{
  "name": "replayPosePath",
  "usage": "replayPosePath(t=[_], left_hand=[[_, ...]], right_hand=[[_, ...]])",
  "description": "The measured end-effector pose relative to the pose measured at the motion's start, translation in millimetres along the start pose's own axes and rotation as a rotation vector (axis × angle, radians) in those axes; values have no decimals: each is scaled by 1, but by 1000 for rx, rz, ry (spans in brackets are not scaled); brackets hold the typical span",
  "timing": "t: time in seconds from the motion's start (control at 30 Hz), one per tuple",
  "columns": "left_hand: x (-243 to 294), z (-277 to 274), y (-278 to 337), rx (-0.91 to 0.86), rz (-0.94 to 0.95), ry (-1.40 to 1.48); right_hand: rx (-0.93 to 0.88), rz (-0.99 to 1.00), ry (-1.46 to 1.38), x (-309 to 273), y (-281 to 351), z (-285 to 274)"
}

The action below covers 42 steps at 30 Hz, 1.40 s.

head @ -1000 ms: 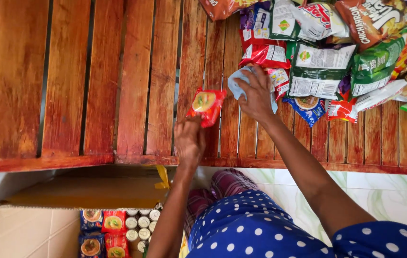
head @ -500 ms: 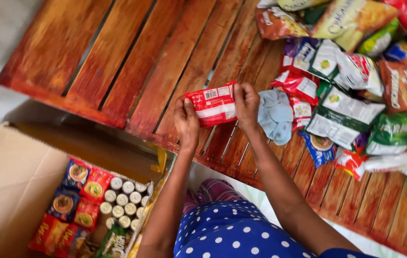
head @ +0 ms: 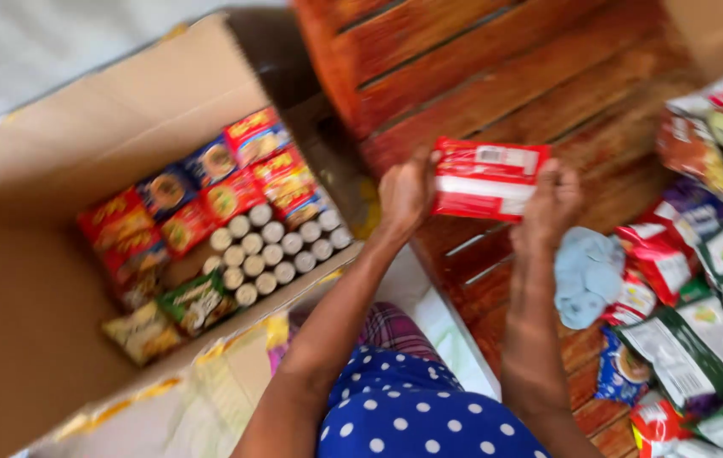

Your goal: The person is wiping down various snack bags and noodle packages with a cloth before packing them neatly into a cardboard box.

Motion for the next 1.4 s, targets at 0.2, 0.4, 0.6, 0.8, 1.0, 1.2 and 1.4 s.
replayPosePath(t=[0.2, 0.4, 0.6, 0.8, 1.0, 1.2, 1.4], left_hand=[[-26, -117, 5, 46, -91, 202], [-92, -192, 16, -9, -265, 864], [-154, -289, 37, 170, -416, 1153], [-248, -348, 60, 312, -215, 1000], [-346, -384, 106, 293, -434, 668], [-405, -415, 142, 362, -557, 293], [-478, -403, 168, 482, -551, 91]], right_hand=[[-237, -401, 261, -41, 17, 82], [-414, -227, 259, -93, 69, 233], [-605, 321, -319, -46, 106, 349], [-873, 352, -119, -19, 164, 443], [-1058, 622, -93, 114, 192, 481], [-1123, 528, 59, 149, 255, 546], [-1157, 298, 220, 236, 289, 564]])
Point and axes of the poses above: each hand's wrist, its own y-axis away from the middle knuckle, its own z-axis out of the palm, x = y × z, the point moved 9 cm from there along -y, towards the middle knuckle, and after that the axes turned 5 degrees about -x, right-handed, at the moved point
